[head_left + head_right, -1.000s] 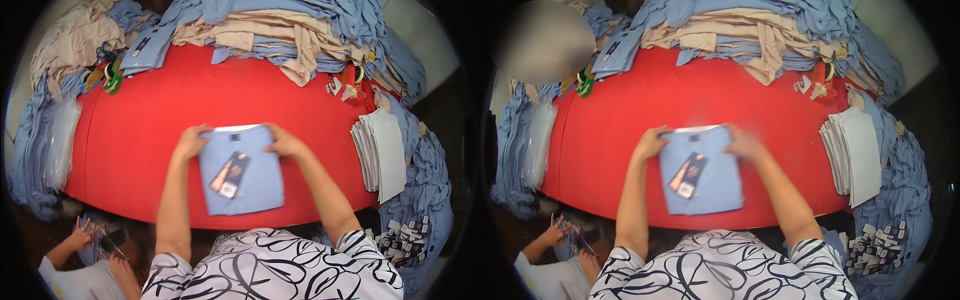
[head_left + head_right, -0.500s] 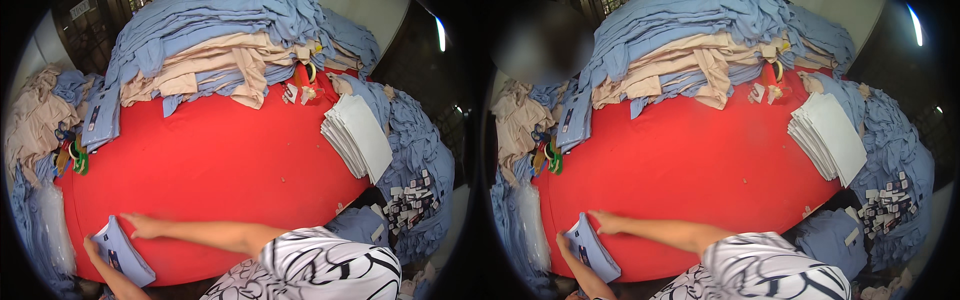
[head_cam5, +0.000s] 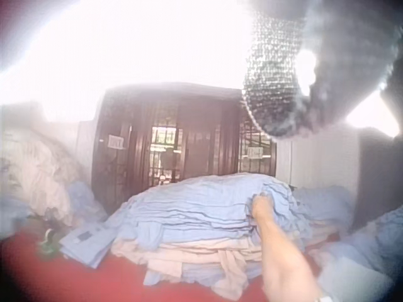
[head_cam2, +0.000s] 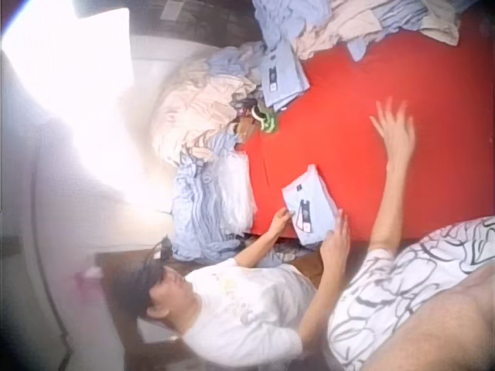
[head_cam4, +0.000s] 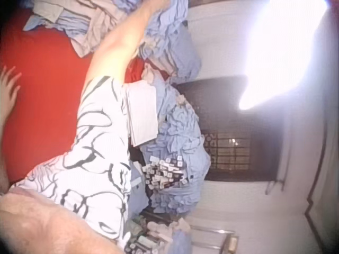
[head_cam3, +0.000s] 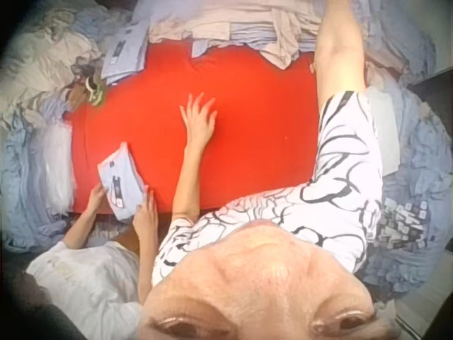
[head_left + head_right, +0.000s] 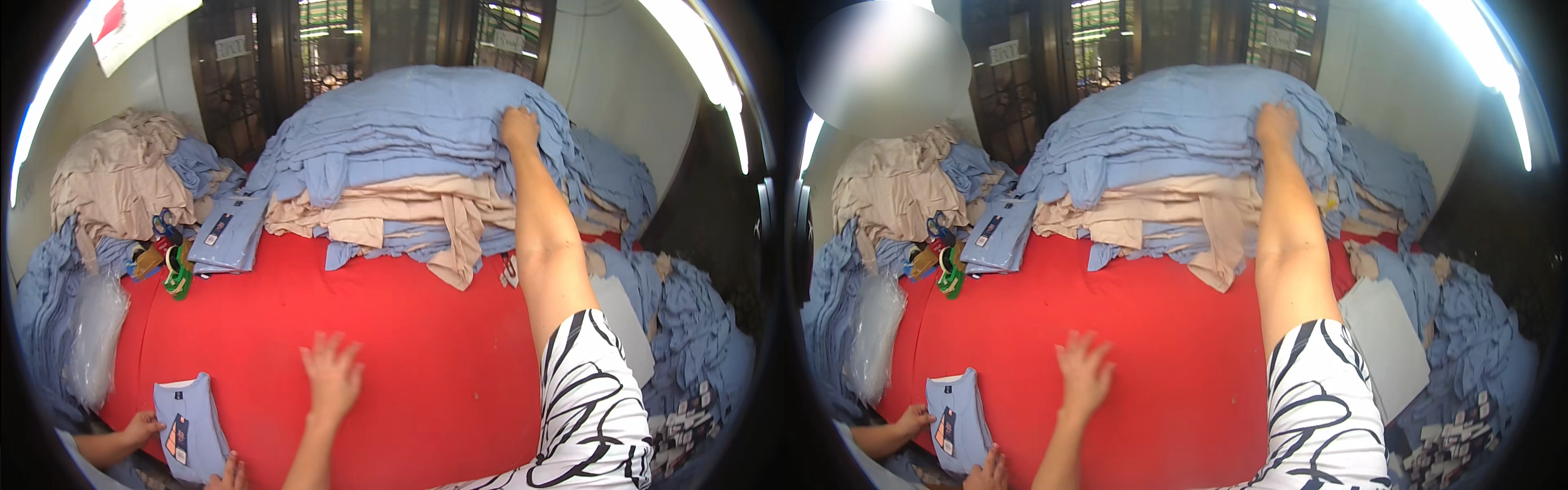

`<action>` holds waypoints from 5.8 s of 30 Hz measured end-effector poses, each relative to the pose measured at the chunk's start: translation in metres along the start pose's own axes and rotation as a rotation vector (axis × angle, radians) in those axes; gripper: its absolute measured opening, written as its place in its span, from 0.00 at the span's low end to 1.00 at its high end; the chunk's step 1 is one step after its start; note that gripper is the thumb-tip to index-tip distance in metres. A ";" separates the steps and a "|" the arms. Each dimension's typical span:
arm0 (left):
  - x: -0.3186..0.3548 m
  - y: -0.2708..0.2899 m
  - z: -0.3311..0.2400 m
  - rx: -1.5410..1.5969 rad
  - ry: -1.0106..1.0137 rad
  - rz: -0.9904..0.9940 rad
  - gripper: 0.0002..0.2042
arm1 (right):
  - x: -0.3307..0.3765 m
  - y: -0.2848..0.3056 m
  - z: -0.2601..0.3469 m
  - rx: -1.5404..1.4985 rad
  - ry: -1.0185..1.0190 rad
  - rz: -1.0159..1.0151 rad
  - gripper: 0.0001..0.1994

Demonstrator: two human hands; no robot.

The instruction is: The person folds blue button-down shirts over a cardboard insert, attaches tags, and stacks the finished items on a workspace.

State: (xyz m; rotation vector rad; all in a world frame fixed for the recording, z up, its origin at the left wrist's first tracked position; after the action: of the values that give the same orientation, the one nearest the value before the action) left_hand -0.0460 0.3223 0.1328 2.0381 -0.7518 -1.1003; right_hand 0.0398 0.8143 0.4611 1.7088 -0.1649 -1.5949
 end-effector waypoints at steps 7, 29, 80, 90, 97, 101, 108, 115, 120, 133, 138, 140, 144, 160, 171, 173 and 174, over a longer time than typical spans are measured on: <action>-0.031 -0.009 -0.070 0.652 0.230 0.024 0.15 | 0.091 0.039 0.049 -0.237 0.382 -0.011 0.11; 0.014 -0.029 -0.043 1.510 0.675 -0.003 0.28 | 0.443 0.248 0.043 -1.498 0.957 0.937 0.11; -0.187 -0.274 -0.243 0.294 -0.213 0.220 0.28 | 0.365 -0.053 -0.267 -0.731 -0.942 -0.024 0.37; -0.208 -0.394 -0.292 0.001 -0.363 0.366 0.32 | 0.286 -0.146 -0.347 -0.739 -1.017 0.122 0.36; -0.244 -0.424 -0.333 0.006 -0.432 0.101 0.24 | 0.270 -0.173 -0.353 -0.563 -0.871 0.354 0.39; -0.273 -0.416 -0.339 -0.109 -0.380 0.008 0.20 | 0.276 -0.171 -0.373 -0.688 -0.920 0.386 0.37; -0.277 -0.438 -0.349 0.097 -0.407 0.191 0.16 | 0.273 -0.185 -0.373 -0.586 -0.802 0.302 0.36; -0.243 -0.397 -0.353 0.234 -0.356 0.202 0.31 | 0.264 -0.129 -0.368 0.032 -0.430 -0.142 0.32; -0.196 -0.348 -0.245 -0.055 -0.119 0.285 0.40 | 0.301 -0.152 -0.274 -0.264 -0.449 0.494 0.20; -0.269 -0.444 -0.318 -0.013 -0.487 0.383 0.41 | 0.345 -0.196 -0.270 -0.696 -0.846 0.437 0.28; -0.295 -0.464 -0.335 0.108 -0.542 0.398 0.42 | 0.329 -0.174 -0.263 -0.621 -0.820 0.253 0.26; -0.299 -0.464 -0.327 0.159 -0.461 0.452 0.41 | 0.328 -0.145 -0.236 -0.714 -0.679 0.291 0.25; -0.290 -0.405 -0.319 0.333 -0.487 0.251 0.44 | 0.339 0.028 -0.196 -0.590 -0.183 0.408 0.22; 0.038 -0.325 -0.388 1.500 0.793 0.744 0.45 | 0.407 0.071 -0.351 -0.140 -0.300 0.514 0.48; -0.054 -0.403 -0.437 1.266 0.588 0.634 0.50 | 0.477 0.045 -0.502 -0.111 -0.870 0.217 0.42; -0.054 -0.384 -0.464 1.302 0.676 0.907 0.47 | 0.474 0.042 -0.530 0.006 -0.885 0.247 0.41; -0.049 -0.369 -0.468 1.289 0.727 1.012 0.46 | 0.474 0.045 -0.554 0.066 -0.878 0.262 0.41</action>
State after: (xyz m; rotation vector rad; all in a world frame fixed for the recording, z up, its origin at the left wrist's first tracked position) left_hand 0.3959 0.7170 0.0520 2.1004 -1.9919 0.9091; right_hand 0.6499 0.7558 0.0635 0.8705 -0.8371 -2.0334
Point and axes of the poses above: each hand's wrist, its own x-axis away from the middle knuckle, its own y-axis out of the back of the hand, z = x × y, the point moved 10 cm from there along -x, towards the middle knuckle, and after that the axes turned 3 degrees about -y, right-handed, at the moved point
